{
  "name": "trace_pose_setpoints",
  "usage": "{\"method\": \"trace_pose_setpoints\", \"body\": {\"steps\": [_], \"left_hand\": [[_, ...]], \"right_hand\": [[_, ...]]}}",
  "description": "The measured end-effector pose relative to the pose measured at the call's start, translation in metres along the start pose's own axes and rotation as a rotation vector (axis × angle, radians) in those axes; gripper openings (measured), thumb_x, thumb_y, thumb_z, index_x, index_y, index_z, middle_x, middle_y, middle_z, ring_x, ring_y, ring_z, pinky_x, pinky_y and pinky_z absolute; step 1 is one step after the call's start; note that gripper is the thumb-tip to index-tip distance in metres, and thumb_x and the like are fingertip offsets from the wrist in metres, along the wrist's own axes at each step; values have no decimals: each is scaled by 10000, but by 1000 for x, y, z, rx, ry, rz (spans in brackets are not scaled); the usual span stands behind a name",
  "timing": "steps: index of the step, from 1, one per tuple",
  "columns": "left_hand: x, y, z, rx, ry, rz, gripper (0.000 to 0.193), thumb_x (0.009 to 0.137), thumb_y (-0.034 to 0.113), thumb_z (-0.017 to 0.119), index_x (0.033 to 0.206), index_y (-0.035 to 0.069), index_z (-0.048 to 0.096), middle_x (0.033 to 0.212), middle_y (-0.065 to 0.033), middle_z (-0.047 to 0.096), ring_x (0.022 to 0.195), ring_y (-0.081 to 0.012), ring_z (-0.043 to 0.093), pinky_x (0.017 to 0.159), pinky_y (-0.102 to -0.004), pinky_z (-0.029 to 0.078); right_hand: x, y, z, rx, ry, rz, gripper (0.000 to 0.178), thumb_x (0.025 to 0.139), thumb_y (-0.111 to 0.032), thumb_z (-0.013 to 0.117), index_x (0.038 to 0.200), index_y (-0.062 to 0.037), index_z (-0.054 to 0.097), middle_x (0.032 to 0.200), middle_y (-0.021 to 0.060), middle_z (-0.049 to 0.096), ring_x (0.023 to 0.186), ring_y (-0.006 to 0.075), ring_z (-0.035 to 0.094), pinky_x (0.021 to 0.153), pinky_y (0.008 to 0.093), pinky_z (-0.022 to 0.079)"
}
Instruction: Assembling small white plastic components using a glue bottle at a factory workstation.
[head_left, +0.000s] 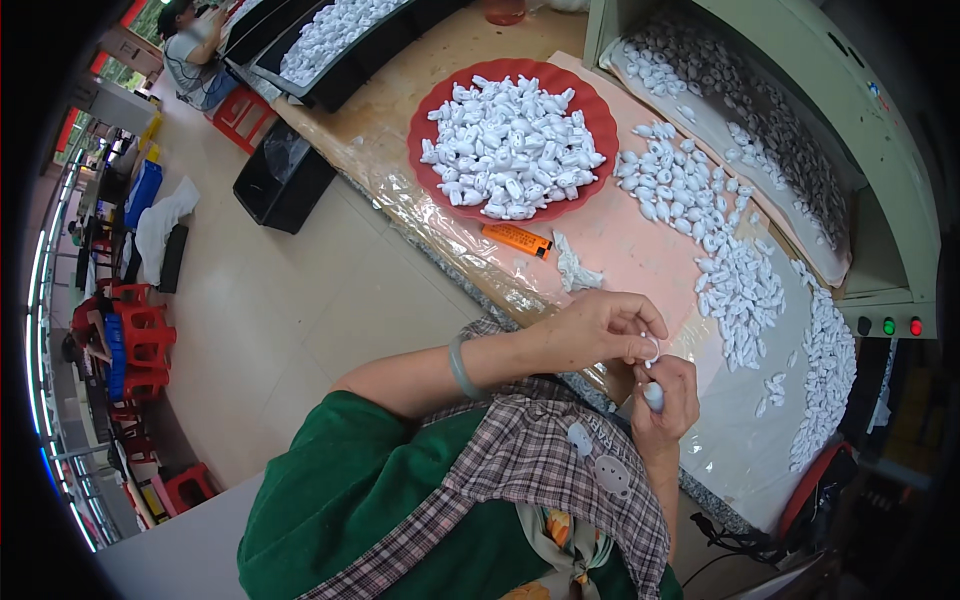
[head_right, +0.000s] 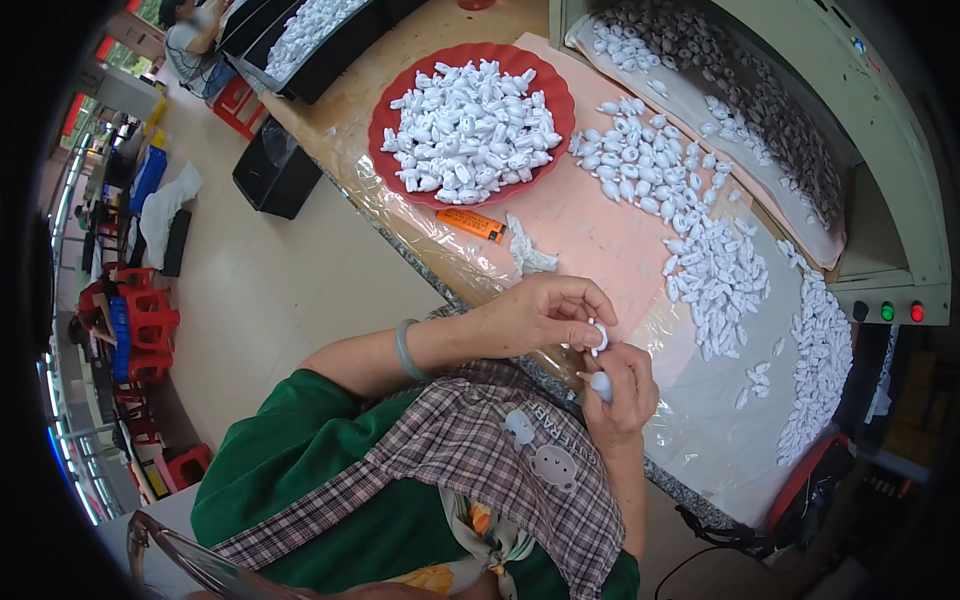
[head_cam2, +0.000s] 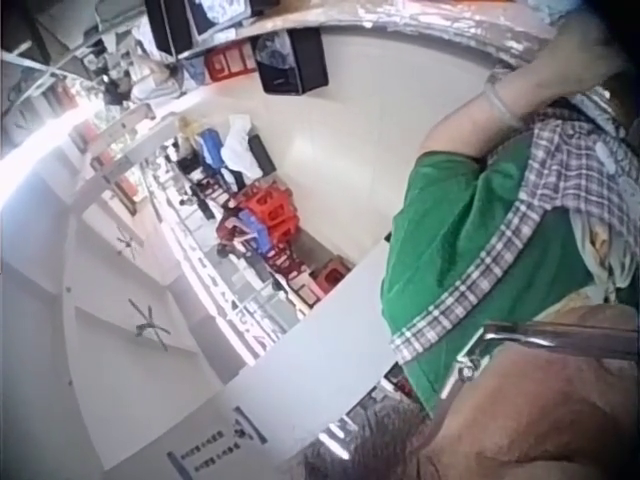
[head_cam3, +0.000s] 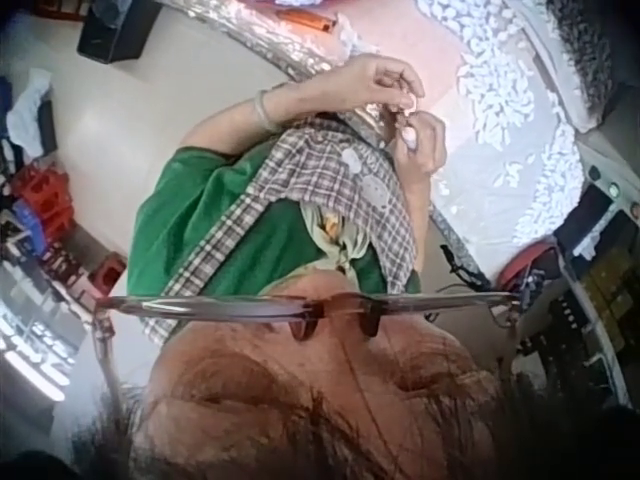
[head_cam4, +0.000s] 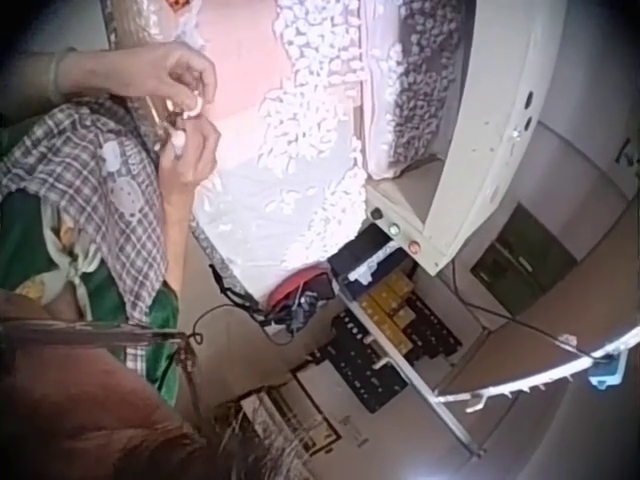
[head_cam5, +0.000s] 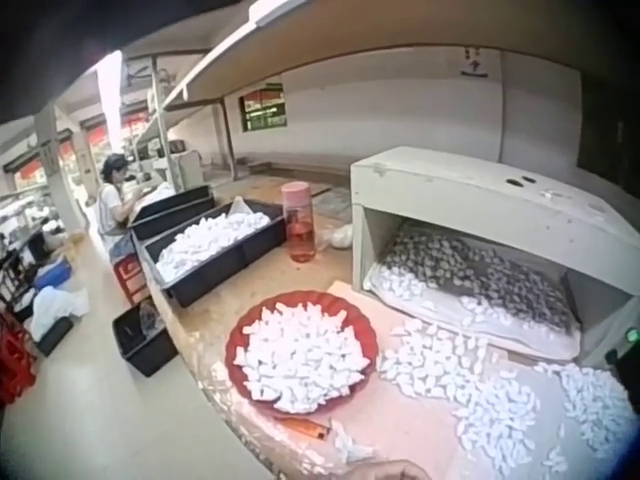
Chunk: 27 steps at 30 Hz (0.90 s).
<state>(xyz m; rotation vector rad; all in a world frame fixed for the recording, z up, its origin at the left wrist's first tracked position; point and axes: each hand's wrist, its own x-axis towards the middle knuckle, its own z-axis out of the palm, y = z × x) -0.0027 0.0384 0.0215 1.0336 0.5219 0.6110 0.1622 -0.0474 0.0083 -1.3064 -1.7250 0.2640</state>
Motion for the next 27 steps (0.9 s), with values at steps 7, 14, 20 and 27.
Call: {"method": "trace_pose_setpoints", "body": {"steps": [7, 14, 20, 27], "left_hand": [[0, -2, -17, -254, 53, 11, 166, 842, 1, 642, 1001, -36, 611, 936, -89, 657, 832, -151, 645, 758, -253, 530], [-3, 7, -11, -318, 49, -46, 322, 846, 27, 640, 1157, -47, 597, 1016, -129, 655, 931, -171, 624, 849, -281, 499], [-4, 17, -4, -360, -26, -73, 327, 869, 32, 606, 1184, -49, 576, 1077, -163, 642, 931, -168, 624, 851, -278, 497], [-4, 11, -1, -400, -52, -81, 317, 873, 22, 594, 1179, -57, 572, 1125, -189, 620, 925, -180, 631, 867, -294, 509]], "right_hand": [[-7, 12, -7, 600, -33, 306, 374, 804, -32, 628, 1058, -70, 356, 1025, 108, 447, 640, 135, 481, 571, 236, 433], [0, 12, -26, 733, 100, 454, 225, 859, -153, 622, 1005, -25, 508, 1024, 98, 456, 666, 141, 550, 472, 202, 373], [7, 12, -38, 811, 285, 433, 346, 825, -154, 708, 1077, -30, 506, 998, 133, 556, 623, 148, 588, 434, 183, 394], [11, 1, -45, 650, 337, 443, 458, 824, -204, 723, 1153, 4, 481, 962, 169, 621, 607, 139, 600, 446, 176, 423]]}}
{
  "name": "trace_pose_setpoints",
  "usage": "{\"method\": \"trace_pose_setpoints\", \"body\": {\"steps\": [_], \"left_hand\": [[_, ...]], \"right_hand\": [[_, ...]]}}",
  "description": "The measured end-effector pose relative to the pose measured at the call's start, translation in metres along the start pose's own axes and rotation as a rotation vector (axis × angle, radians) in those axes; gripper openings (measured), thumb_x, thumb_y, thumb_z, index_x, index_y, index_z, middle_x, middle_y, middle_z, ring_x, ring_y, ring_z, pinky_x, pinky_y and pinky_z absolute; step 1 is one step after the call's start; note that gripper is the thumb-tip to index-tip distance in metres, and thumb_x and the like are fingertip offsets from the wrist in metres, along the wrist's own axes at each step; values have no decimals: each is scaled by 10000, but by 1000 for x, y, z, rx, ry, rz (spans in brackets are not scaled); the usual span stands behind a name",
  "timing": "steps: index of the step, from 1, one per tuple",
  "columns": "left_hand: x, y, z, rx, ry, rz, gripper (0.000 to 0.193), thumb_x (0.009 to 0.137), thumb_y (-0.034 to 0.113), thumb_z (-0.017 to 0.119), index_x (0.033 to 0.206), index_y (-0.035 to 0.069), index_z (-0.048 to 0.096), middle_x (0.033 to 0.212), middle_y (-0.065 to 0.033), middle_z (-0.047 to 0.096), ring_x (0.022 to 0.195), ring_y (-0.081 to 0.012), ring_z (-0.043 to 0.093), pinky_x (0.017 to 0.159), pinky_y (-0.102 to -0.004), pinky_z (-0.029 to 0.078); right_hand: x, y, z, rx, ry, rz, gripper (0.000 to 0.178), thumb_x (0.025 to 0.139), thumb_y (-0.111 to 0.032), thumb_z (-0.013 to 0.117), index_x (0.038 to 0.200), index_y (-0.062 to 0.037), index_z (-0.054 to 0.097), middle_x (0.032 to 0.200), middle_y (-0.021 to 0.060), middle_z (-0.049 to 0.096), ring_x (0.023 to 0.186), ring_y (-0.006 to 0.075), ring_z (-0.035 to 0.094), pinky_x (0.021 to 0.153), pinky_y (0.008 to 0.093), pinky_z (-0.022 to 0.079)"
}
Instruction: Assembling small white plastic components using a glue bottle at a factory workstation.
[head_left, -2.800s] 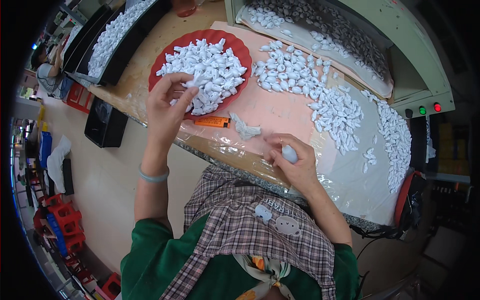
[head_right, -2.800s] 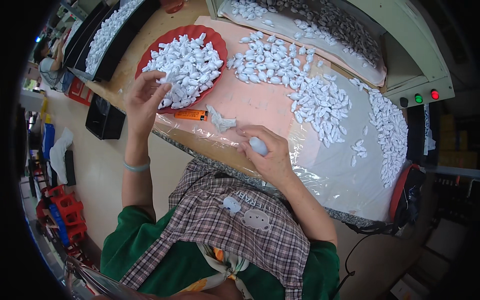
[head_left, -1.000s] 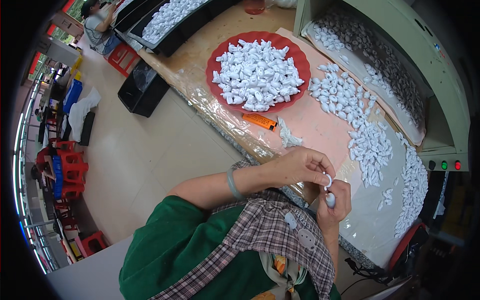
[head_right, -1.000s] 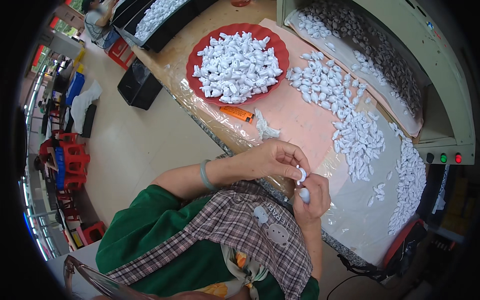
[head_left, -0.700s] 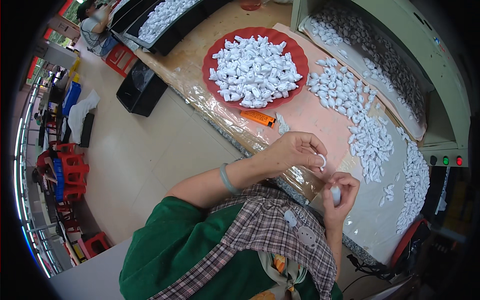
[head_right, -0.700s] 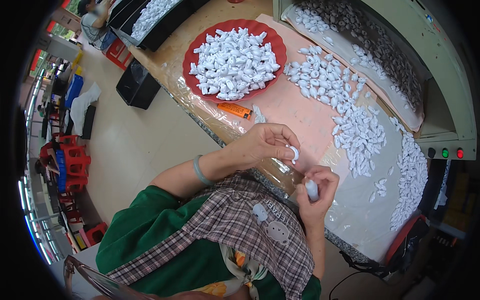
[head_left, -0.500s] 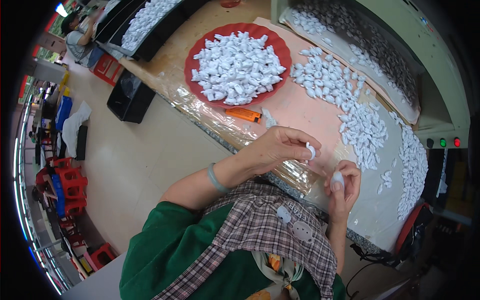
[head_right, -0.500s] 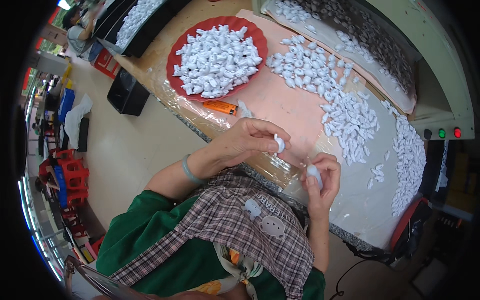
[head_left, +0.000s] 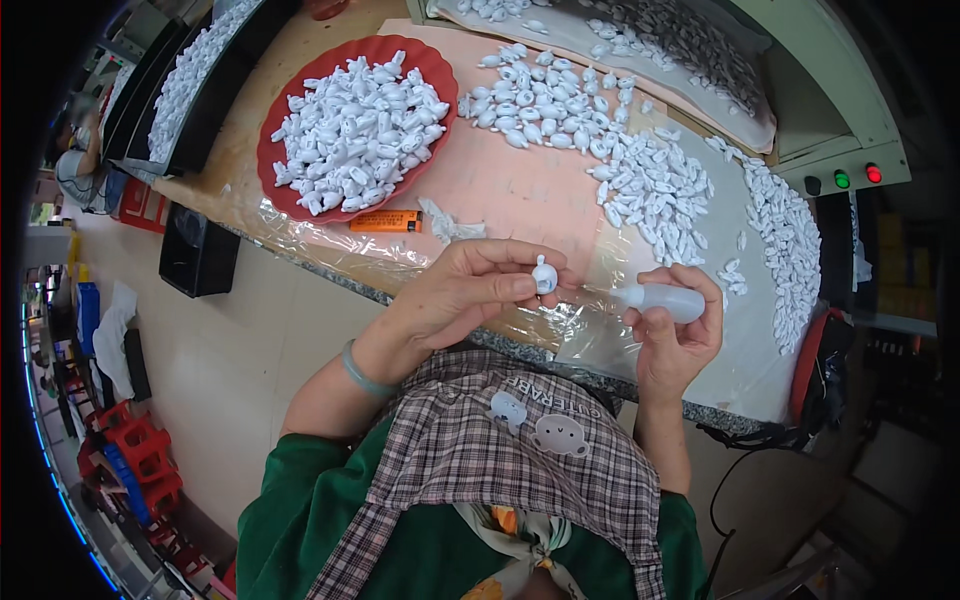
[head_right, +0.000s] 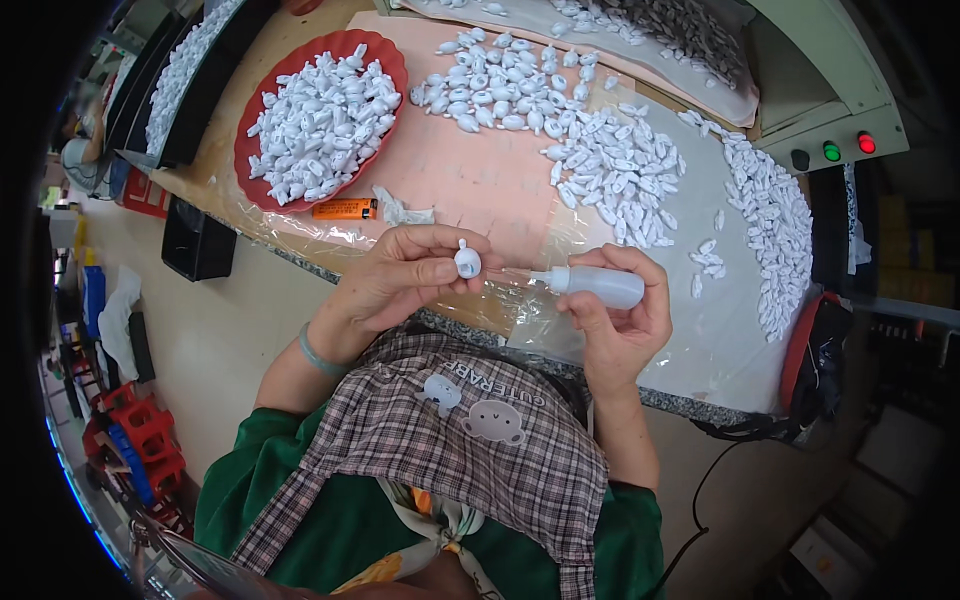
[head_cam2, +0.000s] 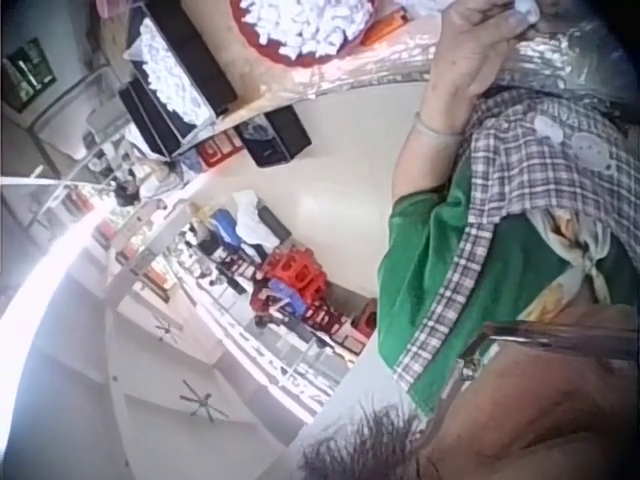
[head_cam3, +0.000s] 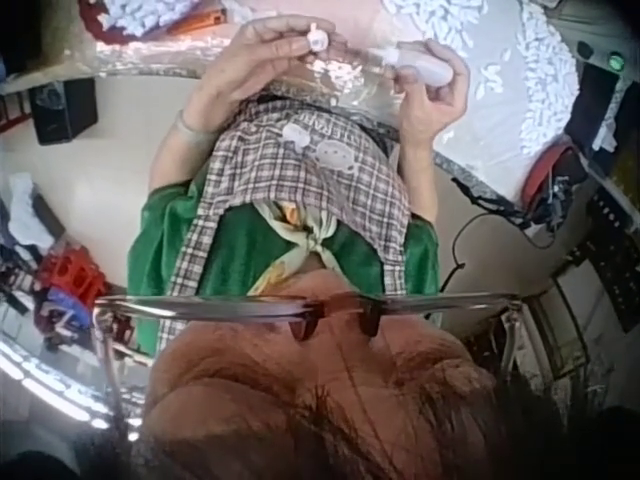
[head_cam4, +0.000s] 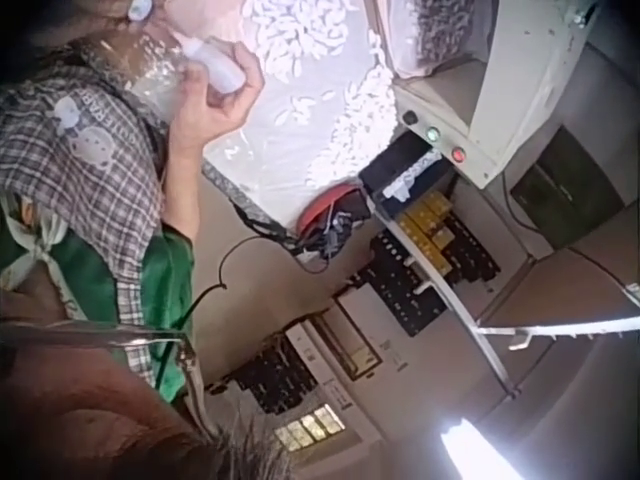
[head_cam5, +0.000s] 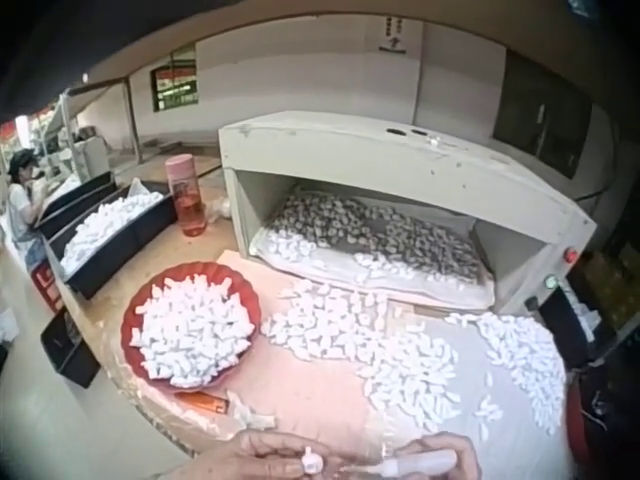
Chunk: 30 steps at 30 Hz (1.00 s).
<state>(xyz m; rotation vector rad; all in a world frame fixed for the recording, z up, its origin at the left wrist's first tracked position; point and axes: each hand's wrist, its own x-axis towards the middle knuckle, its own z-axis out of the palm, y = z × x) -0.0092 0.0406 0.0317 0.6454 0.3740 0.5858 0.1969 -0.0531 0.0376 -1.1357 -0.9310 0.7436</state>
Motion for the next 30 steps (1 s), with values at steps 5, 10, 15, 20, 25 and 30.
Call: {"method": "trace_pose_setpoints", "body": {"steps": [5, 10, 15, 20, 25, 30], "left_hand": [[-1, -1, -3, 2, -42, -4, 321, 873, 35, 606, 1182, -46, 578, 1138, -180, 621, 1044, -236, 615, 902, -313, 494], [1, 1, -2, 17, -33, -33, 312, 873, 35, 608, 1172, -51, 583, 1111, -172, 632, 972, -206, 638, 875, -294, 506], [-2, -2, -5, 23, 32, -88, 309, 857, 26, 624, 1152, -60, 593, 1016, -159, 658, 829, -163, 661, 773, -264, 552], [0, -3, -6, 33, 21, -85, 321, 864, 42, 623, 1166, -61, 588, 1013, -153, 657, 818, -149, 651, 763, -258, 549], [1, -4, -7, 43, 2, -62, 330, 873, 44, 612, 1184, -63, 577, 1010, -145, 656, 808, -142, 643, 758, -252, 547], [2, -4, -8, 24, -4, -83, 327, 873, 39, 612, 1182, -65, 578, 1004, -139, 658, 812, -141, 639, 763, -245, 543]], "right_hand": [[-3, -8, -2, -22, -66, -60, 442, 886, -169, 648, 1233, 27, 458, 980, 179, 628, 670, 136, 610, 523, 188, 451], [-2, -11, -2, -134, -95, -179, 454, 936, -268, 573, 1241, 44, 449, 942, 178, 645, 647, 133, 604, 526, 195, 448], [-4, -14, -4, -278, -125, -300, 463, 934, -285, 574, 1224, 60, 466, 886, 183, 659, 657, 152, 621, 567, 233, 487], [-4, -12, -8, -392, -164, -364, 464, 947, -313, 541, 1238, 40, 465, 912, 188, 645, 587, 130, 582, 479, 192, 425], [-4, -12, -10, -449, -182, -399, 461, 947, -309, 541, 1236, 43, 468, 902, 193, 652, 592, 134, 582, 486, 196, 430], [-6, -15, -7, -384, -150, -350, 429, 908, -273, 614, 1136, 81, 529, 868, 208, 657, 781, 243, 677, 663, 285, 534]]}}
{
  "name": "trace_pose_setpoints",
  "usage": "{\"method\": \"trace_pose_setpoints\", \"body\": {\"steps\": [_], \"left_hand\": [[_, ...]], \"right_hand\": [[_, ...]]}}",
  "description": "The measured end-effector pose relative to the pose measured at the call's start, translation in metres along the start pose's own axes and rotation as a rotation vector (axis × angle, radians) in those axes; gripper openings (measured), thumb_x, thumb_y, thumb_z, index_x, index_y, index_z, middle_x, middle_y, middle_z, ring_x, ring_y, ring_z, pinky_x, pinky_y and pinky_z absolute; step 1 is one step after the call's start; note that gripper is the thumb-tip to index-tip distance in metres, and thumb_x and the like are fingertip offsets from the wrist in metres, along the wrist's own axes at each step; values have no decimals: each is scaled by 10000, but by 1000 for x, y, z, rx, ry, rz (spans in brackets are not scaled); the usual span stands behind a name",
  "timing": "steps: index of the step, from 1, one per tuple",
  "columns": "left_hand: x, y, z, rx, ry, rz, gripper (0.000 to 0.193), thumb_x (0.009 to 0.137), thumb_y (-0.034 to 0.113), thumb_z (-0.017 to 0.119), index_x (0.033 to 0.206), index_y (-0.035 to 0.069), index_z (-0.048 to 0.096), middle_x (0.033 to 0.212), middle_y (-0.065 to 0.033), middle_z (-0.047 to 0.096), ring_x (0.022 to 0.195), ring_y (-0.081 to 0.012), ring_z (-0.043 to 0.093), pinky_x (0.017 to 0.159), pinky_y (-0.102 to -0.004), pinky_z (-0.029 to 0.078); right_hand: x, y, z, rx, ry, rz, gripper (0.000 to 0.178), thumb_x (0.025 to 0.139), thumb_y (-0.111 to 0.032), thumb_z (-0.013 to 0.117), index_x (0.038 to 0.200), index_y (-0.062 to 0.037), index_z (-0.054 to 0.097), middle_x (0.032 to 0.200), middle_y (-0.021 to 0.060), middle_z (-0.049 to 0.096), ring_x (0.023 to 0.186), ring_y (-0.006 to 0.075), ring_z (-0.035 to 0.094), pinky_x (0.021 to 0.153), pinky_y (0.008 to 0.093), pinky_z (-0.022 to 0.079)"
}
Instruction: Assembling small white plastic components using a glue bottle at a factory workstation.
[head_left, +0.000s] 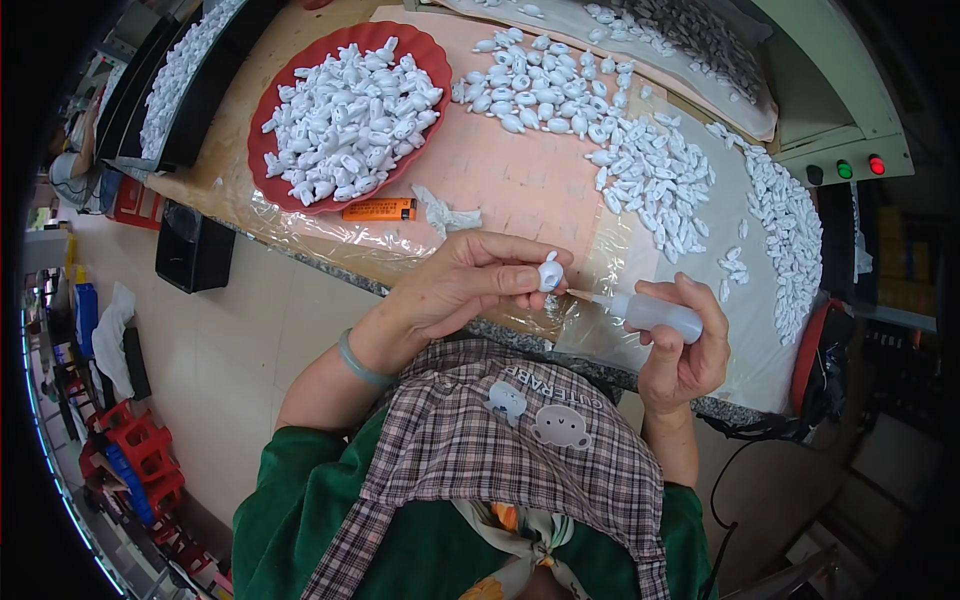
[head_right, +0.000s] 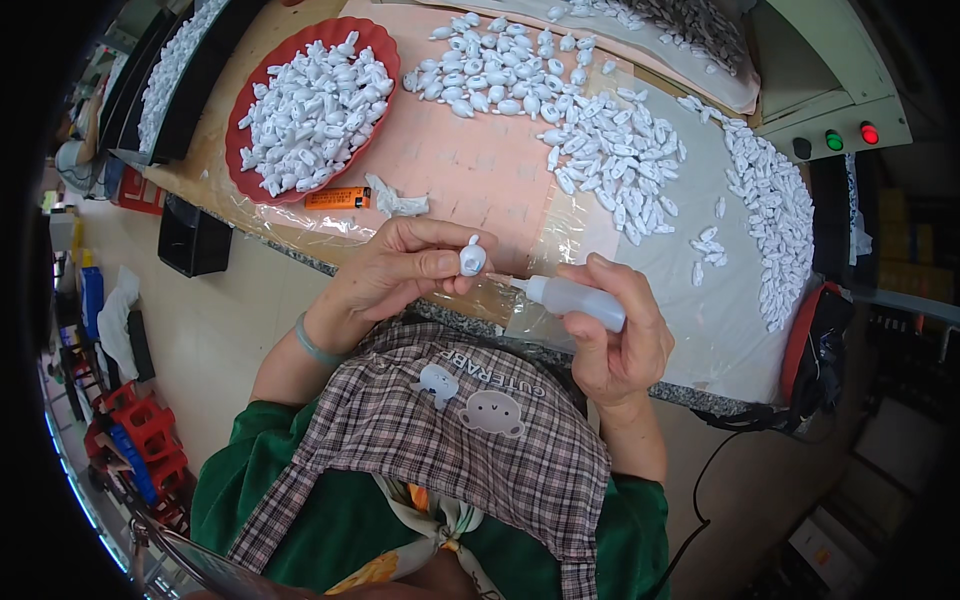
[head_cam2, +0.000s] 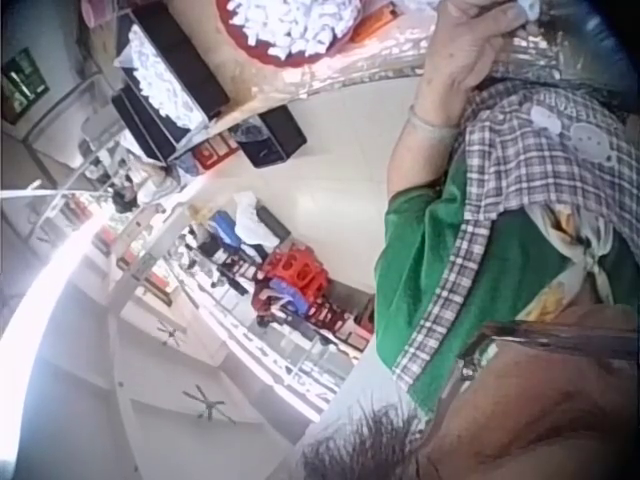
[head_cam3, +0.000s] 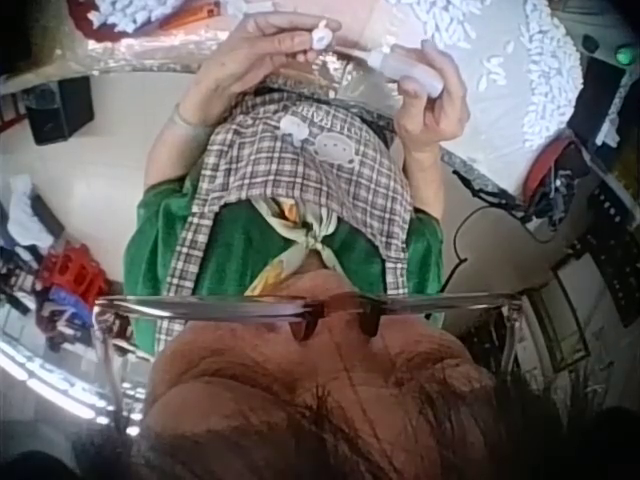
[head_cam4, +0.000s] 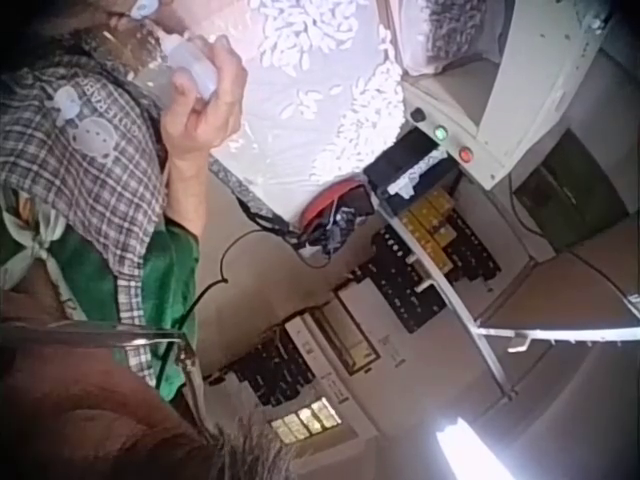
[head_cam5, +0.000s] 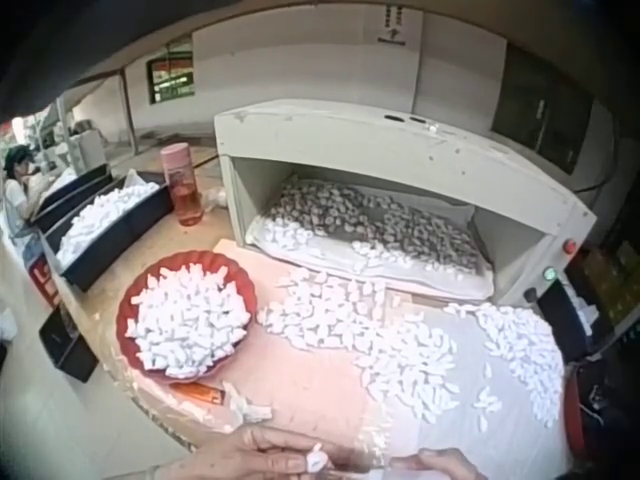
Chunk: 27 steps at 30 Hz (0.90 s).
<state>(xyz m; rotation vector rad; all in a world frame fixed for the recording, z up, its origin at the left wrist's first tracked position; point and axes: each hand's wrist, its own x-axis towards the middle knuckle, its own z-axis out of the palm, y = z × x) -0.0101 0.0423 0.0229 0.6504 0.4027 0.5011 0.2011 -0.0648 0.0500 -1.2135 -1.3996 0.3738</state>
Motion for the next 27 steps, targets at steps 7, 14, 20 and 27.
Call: {"method": "trace_pose_setpoints", "body": {"steps": [7, 14, 20, 27], "left_hand": [[0, -1, -1, 18, -9, -7, 329, 868, 40, 620, 1178, -63, 582, 993, -128, 659, 811, -139, 638, 765, -244, 541], [-1, -1, 0, 5, -10, -45, 336, 874, 54, 618, 1189, -56, 579, 994, -120, 661, 808, -121, 633, 765, -227, 528], [0, -4, -1, -15, -28, -86, 320, 882, 59, 606, 1179, -55, 572, 1020, -153, 660, 828, -141, 655, 780, -244, 544], [-1, -3, 1, -48, -27, -125, 278, 876, 54, 607, 1134, -40, 569, 1022, -186, 659, 847, -187, 677, 764, -258, 570]], "right_hand": [[1, 0, -1, -18, -40, -12, 405, 892, -247, 638, 1121, 74, 541, 869, 204, 662, 772, 244, 679, 656, 279, 525], [2, -1, -2, -53, -67, -5, 383, 882, -240, 650, 1095, 62, 551, 862, 198, 670, 769, 244, 679, 665, 278, 522], [1, -1, 0, -23, -37, 8, 369, 878, -235, 654, 1075, 62, 560, 853, 197, 671, 765, 245, 680, 667, 283, 524], [-1, 4, -3, -107, -78, -83, 431, 935, -321, 563, 1166, 38, 500, 903, 208, 659, 578, 137, 585, 485, 204, 443]]}}
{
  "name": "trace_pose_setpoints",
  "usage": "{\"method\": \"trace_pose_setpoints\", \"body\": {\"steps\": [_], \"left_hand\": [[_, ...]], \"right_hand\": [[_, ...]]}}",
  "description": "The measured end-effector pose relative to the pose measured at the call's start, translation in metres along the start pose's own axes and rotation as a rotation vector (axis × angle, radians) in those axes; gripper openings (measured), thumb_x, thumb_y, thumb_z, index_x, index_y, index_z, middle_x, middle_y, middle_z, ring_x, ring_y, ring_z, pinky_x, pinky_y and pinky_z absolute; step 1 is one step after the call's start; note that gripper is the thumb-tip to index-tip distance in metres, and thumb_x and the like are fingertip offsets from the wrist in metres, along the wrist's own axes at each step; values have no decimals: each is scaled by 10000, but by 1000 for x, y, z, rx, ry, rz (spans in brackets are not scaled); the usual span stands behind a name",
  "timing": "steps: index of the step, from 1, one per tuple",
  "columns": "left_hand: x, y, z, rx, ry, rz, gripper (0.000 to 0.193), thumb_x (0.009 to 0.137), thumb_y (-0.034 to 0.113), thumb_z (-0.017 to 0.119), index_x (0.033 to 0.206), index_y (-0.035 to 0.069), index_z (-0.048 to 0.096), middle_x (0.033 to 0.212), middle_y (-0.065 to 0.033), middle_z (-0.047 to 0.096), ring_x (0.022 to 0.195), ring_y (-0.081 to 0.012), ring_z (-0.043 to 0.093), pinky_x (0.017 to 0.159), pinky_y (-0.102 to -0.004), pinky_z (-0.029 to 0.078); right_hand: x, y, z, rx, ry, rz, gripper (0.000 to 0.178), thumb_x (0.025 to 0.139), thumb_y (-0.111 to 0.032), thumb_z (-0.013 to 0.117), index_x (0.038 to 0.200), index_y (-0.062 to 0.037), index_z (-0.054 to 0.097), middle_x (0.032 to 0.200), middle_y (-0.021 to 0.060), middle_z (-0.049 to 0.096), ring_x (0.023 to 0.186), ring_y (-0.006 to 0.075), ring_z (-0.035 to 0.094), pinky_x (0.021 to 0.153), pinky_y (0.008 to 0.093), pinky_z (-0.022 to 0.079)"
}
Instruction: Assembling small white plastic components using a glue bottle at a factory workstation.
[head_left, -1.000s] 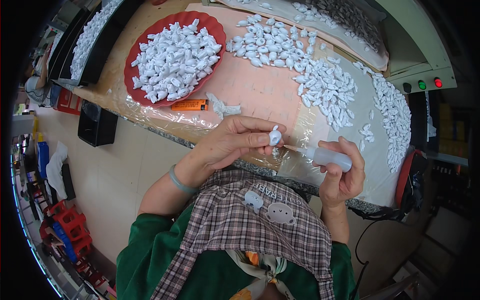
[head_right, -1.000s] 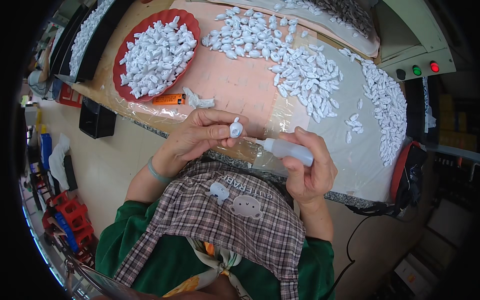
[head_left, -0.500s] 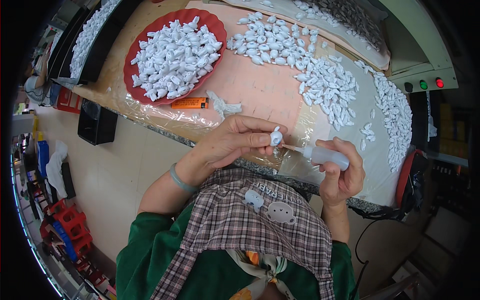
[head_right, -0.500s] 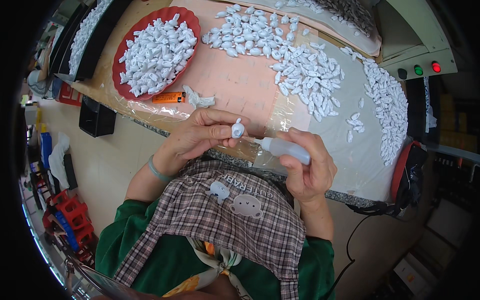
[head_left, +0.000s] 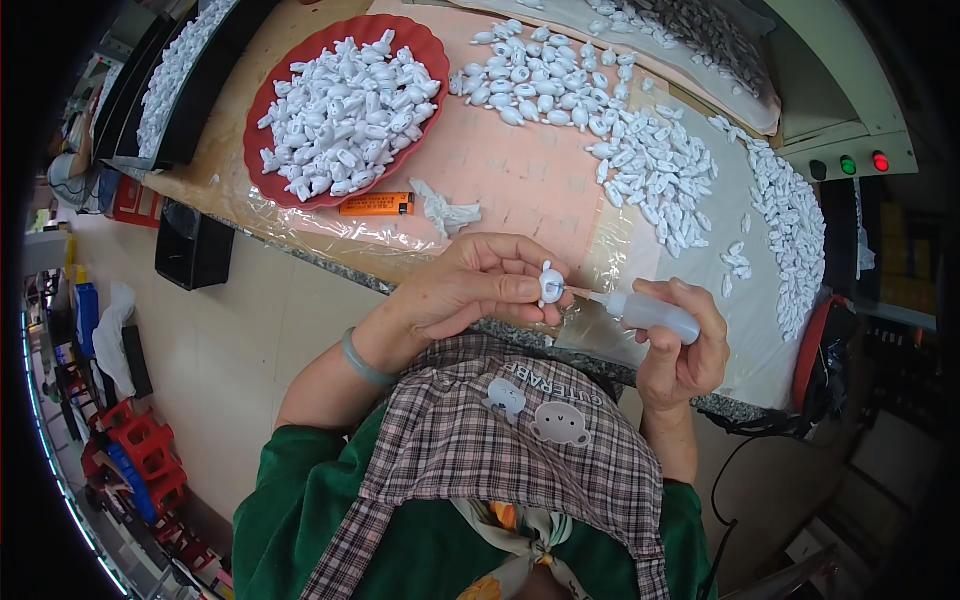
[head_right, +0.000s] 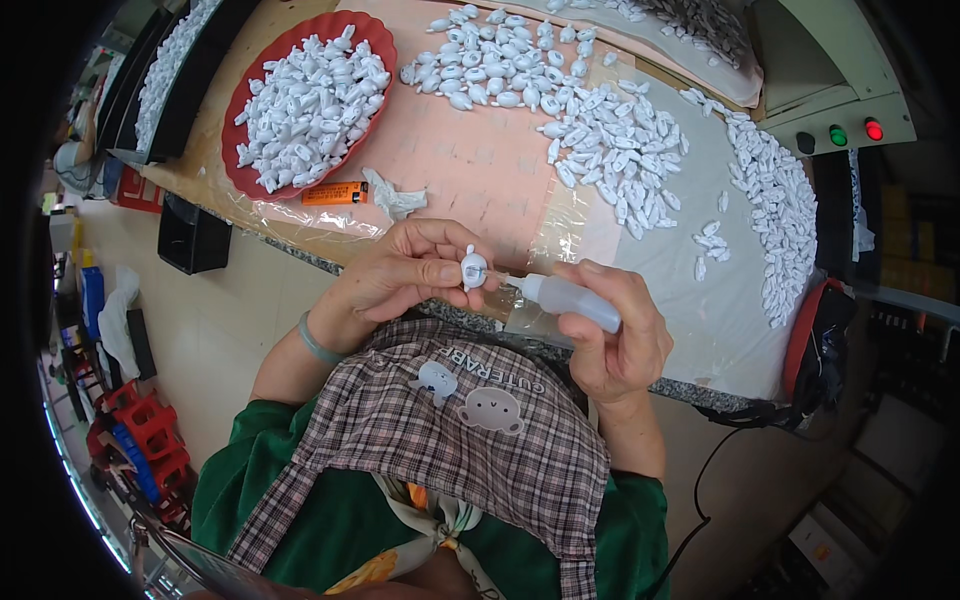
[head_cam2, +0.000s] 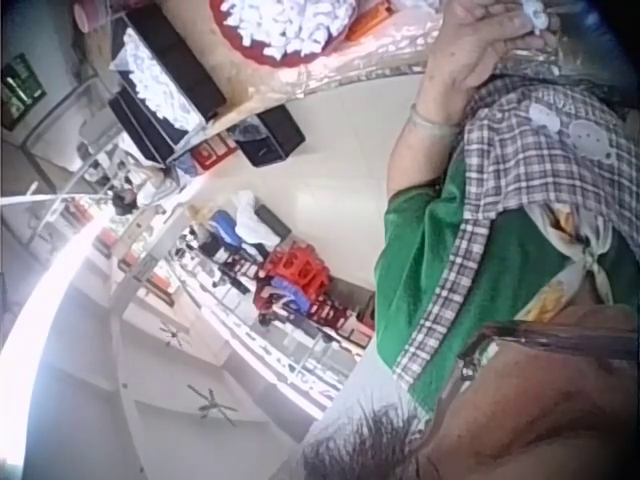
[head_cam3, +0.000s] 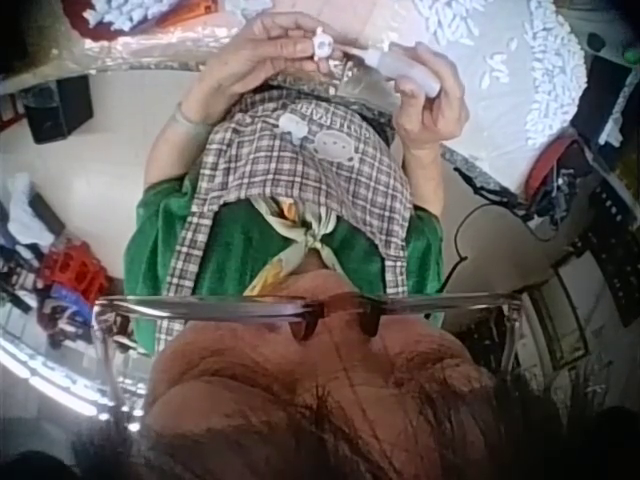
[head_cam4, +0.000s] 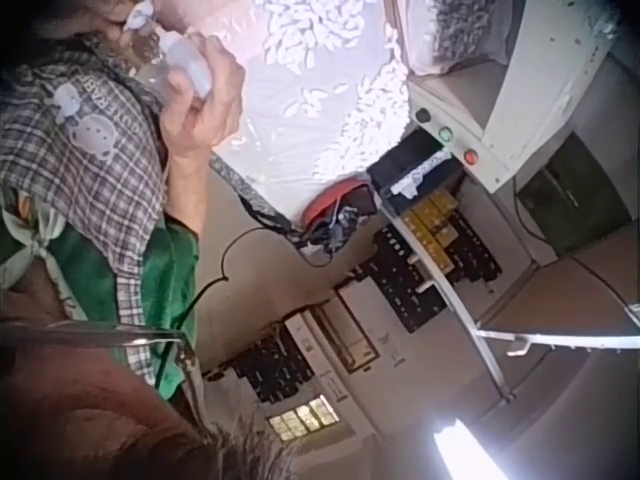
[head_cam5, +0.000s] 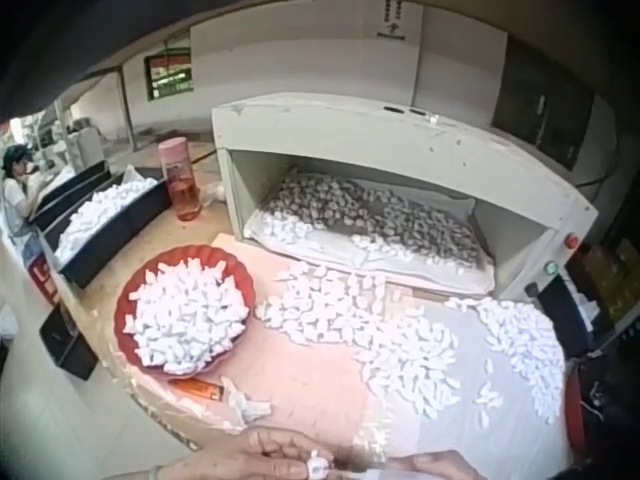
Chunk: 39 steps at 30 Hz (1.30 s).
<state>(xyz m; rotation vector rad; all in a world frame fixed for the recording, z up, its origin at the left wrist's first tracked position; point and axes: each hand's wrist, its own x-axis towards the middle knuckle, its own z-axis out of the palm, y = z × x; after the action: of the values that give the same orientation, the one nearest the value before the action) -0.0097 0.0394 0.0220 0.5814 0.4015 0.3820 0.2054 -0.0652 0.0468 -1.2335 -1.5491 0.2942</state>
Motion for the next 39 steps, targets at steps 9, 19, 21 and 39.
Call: {"method": "trace_pose_setpoints", "body": {"steps": [9, 19, 21, 39], "left_hand": [[1, -2, -3, -5, -8, 20, 200, 873, 73, 623, 1046, -15, 577, 1010, -174, 656, 841, -189, 681, 751, -247, 571], [1, -2, -4, 17, 55, 71, 178, 870, 61, 627, 1025, -11, 575, 1008, -170, 651, 855, -191, 678, 748, -243, 570], [2, -3, -5, 26, 64, 93, 178, 867, 49, 628, 1025, -13, 574, 997, -161, 650, 856, -195, 677, 746, -245, 570], [3, 0, -10, 36, 105, 114, 195, 863, 15, 619, 1054, -5, 588, 986, -155, 658, 875, -204, 669, 787, -267, 557]], "right_hand": [[2, -5, 1, -132, 0, -130, 375, 945, -258, 550, 1145, 57, 503, 876, 226, 661, 622, 173, 613, 547, 245, 491], [5, -13, 0, -227, -37, -160, 363, 930, -260, 577, 1098, 57, 522, 847, 229, 663, 747, 277, 666, 646, 308, 532], [5, -14, 0, -226, -45, -160, 363, 930, -261, 577, 1099, 56, 523, 847, 227, 663, 743, 276, 665, 645, 309, 532], [8, 38, -1, 577, 247, 431, 339, 837, -97, 688, 1099, 8, 500, 891, 99, 596, 705, 169, 608, 522, 223, 472]]}}
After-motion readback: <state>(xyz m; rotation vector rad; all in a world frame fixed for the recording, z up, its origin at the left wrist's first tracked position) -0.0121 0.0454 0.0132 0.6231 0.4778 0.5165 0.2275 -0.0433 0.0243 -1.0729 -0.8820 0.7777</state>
